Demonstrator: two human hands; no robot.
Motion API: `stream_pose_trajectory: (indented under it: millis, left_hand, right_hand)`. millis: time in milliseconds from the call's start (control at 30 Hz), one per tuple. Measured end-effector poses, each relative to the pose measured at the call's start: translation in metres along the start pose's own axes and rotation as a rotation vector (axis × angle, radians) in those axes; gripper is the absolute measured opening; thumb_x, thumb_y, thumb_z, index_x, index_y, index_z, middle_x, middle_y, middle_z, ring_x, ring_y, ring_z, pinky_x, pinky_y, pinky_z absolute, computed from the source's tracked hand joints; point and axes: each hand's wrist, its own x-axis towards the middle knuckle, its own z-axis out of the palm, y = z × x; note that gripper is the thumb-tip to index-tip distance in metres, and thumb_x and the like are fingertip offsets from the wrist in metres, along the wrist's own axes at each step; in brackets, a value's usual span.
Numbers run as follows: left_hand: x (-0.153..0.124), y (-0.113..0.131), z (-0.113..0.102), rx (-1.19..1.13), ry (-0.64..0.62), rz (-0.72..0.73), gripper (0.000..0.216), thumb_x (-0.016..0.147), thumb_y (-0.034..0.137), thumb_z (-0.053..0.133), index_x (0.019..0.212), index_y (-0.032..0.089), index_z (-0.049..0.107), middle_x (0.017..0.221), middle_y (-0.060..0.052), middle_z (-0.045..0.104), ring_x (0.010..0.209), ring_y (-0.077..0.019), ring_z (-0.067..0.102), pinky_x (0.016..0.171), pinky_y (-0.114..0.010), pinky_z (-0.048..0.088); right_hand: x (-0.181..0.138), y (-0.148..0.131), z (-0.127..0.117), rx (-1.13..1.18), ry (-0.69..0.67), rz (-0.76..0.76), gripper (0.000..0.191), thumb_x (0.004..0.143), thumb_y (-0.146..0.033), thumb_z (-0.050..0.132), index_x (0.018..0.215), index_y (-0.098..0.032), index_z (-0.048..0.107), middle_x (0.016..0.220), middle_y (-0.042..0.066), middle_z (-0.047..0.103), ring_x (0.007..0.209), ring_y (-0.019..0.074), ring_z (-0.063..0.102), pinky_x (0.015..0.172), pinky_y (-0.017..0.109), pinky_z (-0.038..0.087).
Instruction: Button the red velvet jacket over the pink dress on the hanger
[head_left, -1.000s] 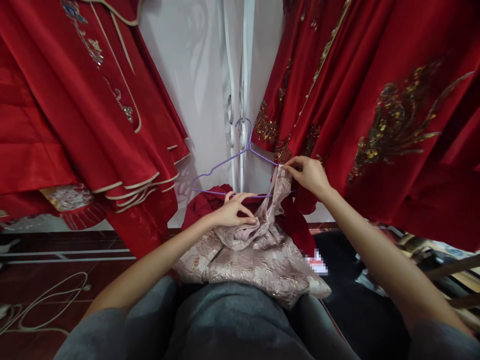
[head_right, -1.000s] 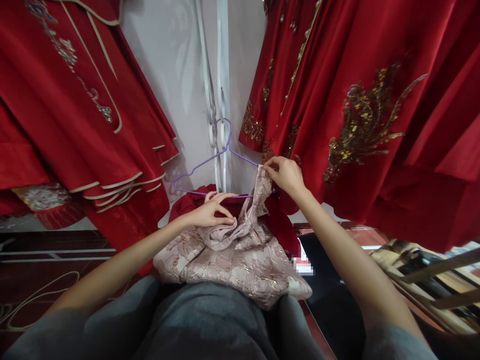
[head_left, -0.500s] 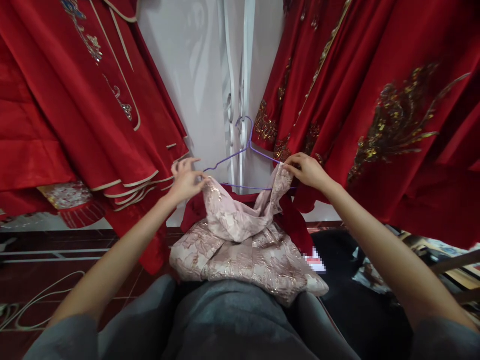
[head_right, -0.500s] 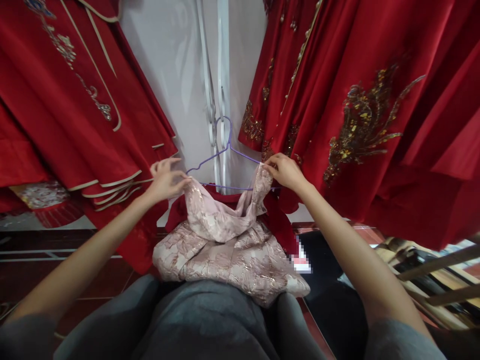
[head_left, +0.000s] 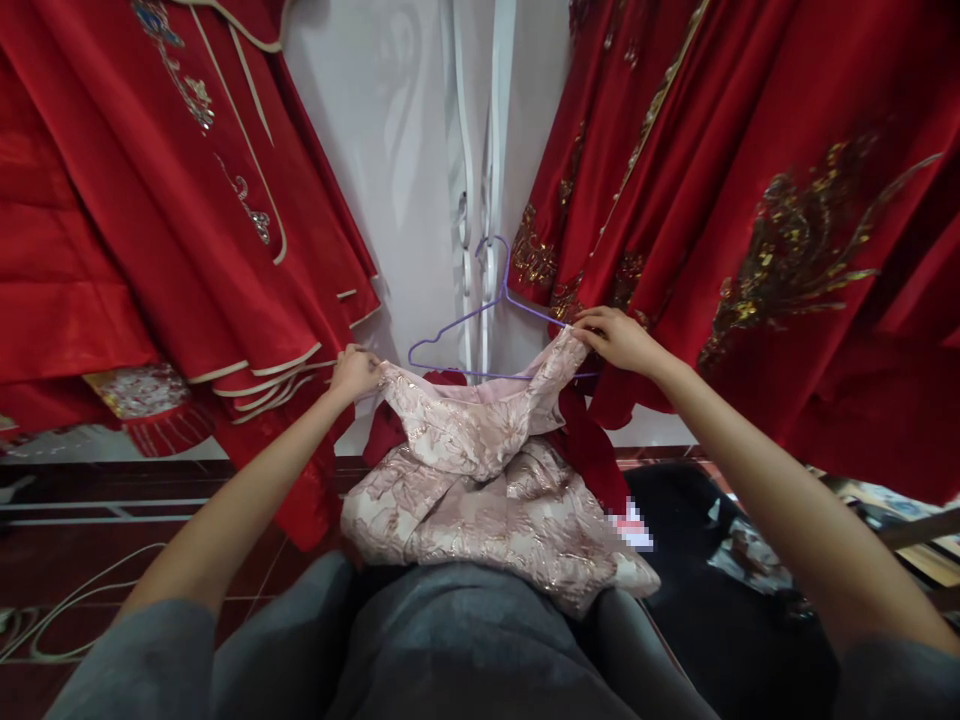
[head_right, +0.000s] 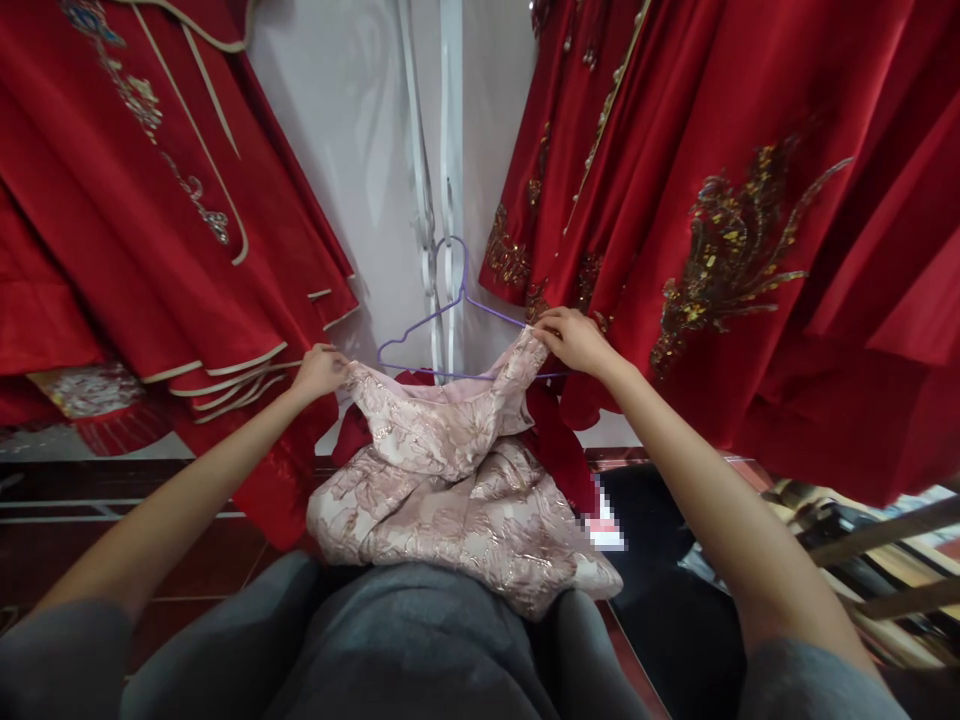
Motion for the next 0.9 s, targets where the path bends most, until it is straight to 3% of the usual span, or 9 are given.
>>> stream_pose_trajectory:
  millis: [200, 333, 700, 900]
  left_hand:
    - [0.013, 0.018, 0.014, -0.049, 0.012, -0.126, 0.027, 0.077, 0.042, 0.060, 0.085, 0.019, 0.071, 0.120, -0.015, 0.053, 0.116, -0.0364, 0.048, 0.102, -0.050, 0.038]
    - [0.018, 0.024, 0.018, -0.128, 0.067, -0.116, 0.026, 0.080, 0.039, 0.057, 0.091, 0.020, 0.071, 0.123, -0.013, 0.053, 0.119, -0.0310, 0.047, 0.104, -0.046, 0.038]
    - [0.002, 0.005, -0.006, -0.140, 0.095, -0.075, 0.024, 0.080, 0.036, 0.058, 0.091, 0.019, 0.070, 0.117, -0.010, 0.056, 0.118, -0.0266, 0.049, 0.106, -0.039, 0.037]
    - [-0.001, 0.004, -0.006, -0.185, 0.102, -0.069, 0.022, 0.081, 0.034, 0.056, 0.092, 0.020, 0.069, 0.109, -0.008, 0.058, 0.119, -0.0233, 0.047, 0.106, -0.036, 0.037]
  right_hand:
    - [0.000, 0.003, 0.002, 0.004, 0.007, 0.000, 0.029, 0.090, -0.035, 0.049, 0.101, -0.021, 0.072, 0.118, 0.010, 0.065, 0.112, 0.0278, 0.058, 0.099, 0.046, 0.044]
    - [0.000, 0.003, 0.002, -0.007, 0.008, 0.020, 0.029, 0.090, -0.037, 0.049, 0.101, -0.022, 0.072, 0.118, 0.010, 0.064, 0.113, 0.0285, 0.057, 0.099, 0.047, 0.044]
    - [-0.001, -0.002, 0.001, -0.001, 0.012, 0.033, 0.029, 0.089, -0.036, 0.050, 0.100, -0.021, 0.073, 0.117, 0.011, 0.063, 0.109, 0.0283, 0.058, 0.097, 0.047, 0.046]
    - [0.000, 0.001, 0.001, -0.001, 0.001, 0.025, 0.031, 0.089, -0.038, 0.050, 0.101, -0.021, 0.072, 0.116, 0.011, 0.063, 0.110, 0.0272, 0.058, 0.099, 0.045, 0.046]
